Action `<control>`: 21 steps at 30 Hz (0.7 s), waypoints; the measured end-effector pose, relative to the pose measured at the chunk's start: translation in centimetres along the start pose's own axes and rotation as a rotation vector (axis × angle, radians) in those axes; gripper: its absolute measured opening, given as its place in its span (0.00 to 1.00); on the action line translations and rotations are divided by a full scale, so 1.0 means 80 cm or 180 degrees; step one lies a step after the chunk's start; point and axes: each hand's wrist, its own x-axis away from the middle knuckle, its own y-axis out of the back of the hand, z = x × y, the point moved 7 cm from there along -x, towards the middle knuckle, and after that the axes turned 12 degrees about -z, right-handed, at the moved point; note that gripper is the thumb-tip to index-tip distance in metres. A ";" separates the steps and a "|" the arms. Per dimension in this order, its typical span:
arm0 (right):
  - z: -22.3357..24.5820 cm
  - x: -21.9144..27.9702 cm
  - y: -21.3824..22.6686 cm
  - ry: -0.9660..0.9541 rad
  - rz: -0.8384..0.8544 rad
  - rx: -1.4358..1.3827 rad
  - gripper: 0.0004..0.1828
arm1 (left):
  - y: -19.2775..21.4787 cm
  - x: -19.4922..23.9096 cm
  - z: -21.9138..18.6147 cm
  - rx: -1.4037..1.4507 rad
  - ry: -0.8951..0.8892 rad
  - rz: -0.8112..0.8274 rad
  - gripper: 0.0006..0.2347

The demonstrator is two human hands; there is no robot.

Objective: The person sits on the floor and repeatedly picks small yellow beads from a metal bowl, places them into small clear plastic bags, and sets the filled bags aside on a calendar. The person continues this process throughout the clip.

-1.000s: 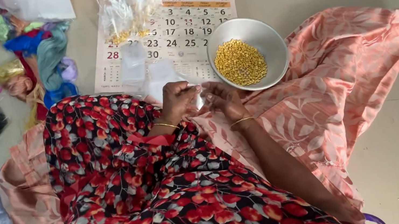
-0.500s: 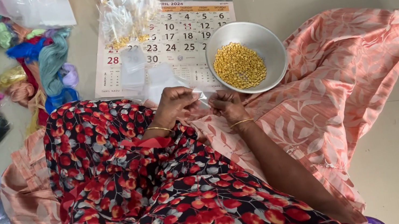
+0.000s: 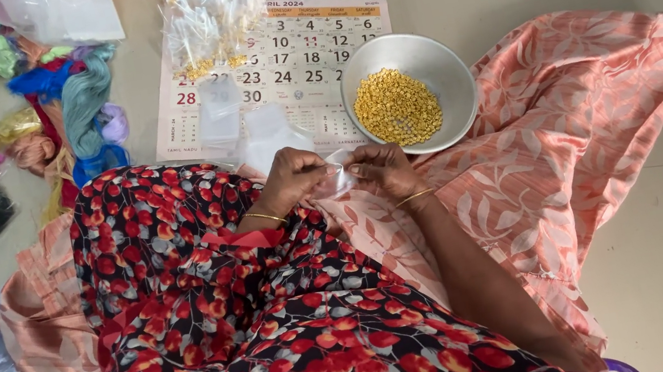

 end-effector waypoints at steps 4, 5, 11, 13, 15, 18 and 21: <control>-0.017 -0.012 0.014 0.0489 0.0419 0.0589 0.03 | -0.009 0.001 -0.003 -0.0250 -0.0238 0.0145 0.09; -0.021 -0.014 0.016 0.0565 0.0464 0.0706 0.01 | -0.010 -0.001 -0.002 -0.0308 -0.0320 0.0154 0.10; 0.001 -0.008 0.011 0.0940 -0.0219 0.0957 0.06 | -0.004 0.019 -0.081 -0.0849 -0.1506 -0.0923 0.11; 0.000 -0.008 0.012 0.1092 -0.0435 0.1171 0.08 | -0.007 0.024 -0.094 -0.1119 -0.1935 -0.1092 0.11; 0.005 0.000 0.008 0.1233 -0.0651 0.1382 0.10 | -0.014 0.034 -0.103 -0.1390 -0.2360 -0.1263 0.12; 0.019 0.009 -0.004 0.1604 -0.0996 0.2055 0.13 | -0.027 0.025 -0.082 -0.1262 -0.1719 -0.0929 0.16; 0.048 0.043 -0.037 0.3786 -0.1289 0.3313 0.04 | -0.036 0.009 -0.052 -0.1185 -0.1231 -0.0758 0.15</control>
